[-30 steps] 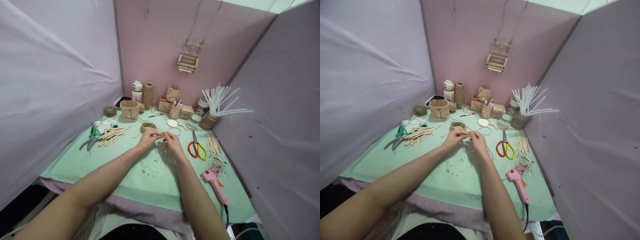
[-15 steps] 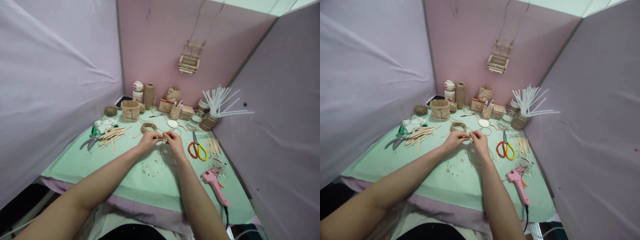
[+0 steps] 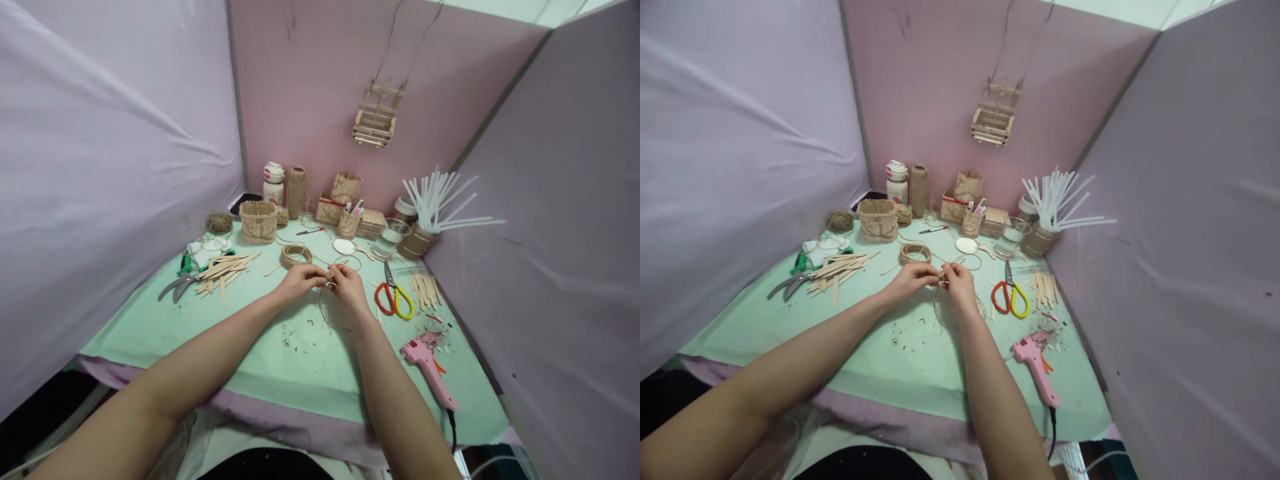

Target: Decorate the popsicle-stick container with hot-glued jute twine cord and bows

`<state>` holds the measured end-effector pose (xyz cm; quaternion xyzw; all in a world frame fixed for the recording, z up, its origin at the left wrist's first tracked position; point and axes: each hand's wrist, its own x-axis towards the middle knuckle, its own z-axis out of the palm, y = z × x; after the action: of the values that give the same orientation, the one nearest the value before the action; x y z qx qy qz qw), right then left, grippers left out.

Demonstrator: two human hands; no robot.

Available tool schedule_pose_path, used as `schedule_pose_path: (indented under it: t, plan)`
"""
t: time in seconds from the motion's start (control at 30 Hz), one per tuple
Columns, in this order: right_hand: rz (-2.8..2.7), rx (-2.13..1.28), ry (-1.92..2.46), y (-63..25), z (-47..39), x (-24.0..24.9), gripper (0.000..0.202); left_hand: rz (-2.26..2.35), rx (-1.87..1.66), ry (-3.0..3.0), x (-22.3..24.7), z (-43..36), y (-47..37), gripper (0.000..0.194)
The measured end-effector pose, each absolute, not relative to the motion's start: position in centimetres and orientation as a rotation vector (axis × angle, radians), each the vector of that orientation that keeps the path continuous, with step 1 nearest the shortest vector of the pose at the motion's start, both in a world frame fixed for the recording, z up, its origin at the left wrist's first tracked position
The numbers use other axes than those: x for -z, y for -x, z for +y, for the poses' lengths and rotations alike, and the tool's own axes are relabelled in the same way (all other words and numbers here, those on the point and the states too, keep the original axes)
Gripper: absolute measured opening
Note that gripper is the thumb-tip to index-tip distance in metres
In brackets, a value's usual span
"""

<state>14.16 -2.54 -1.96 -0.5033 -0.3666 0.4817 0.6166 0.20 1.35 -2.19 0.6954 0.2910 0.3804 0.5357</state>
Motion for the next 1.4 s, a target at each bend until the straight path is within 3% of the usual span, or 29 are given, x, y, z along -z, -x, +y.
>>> schedule_pose_path:
  t: [0.53, 0.7, 0.87, 1.0, 1.13, 1.4]
  plan:
    - [-0.883, -1.146, 1.156, -14.5, -2.1, 1.8, 0.027, 0.581, -0.969, -1.745, 1.8, 1.1, -0.2, 0.016]
    - [-0.941, -0.913, 1.329, -15.0, -2.6, 1.4, 0.024, 0.749, -0.991, -1.622, 1.8, 1.4, -0.1, 0.025]
    - [-1.113, -0.577, 1.448, -14.7, -3.3, 1.2, 0.008, 0.871, -1.031, -1.480, 1.5, 1.9, 0.0, 0.032]
    - [-1.466, -0.260, 1.378, -14.0, -3.6, 1.1, 0.028, 0.845, -1.008, -1.491, 1.8, 2.0, 0.1, 0.032]
    - [-1.622, -0.192, 1.304, -13.8, -3.9, 0.8, 0.031, 0.815, -1.001, -1.586, 2.2, 2.0, 0.0, 0.027]
    - [-1.690, -0.137, 1.349, -14.0, -3.9, 0.8, 0.013, 0.842, -1.017, -1.703, 2.3, 1.7, -0.2, 0.024]
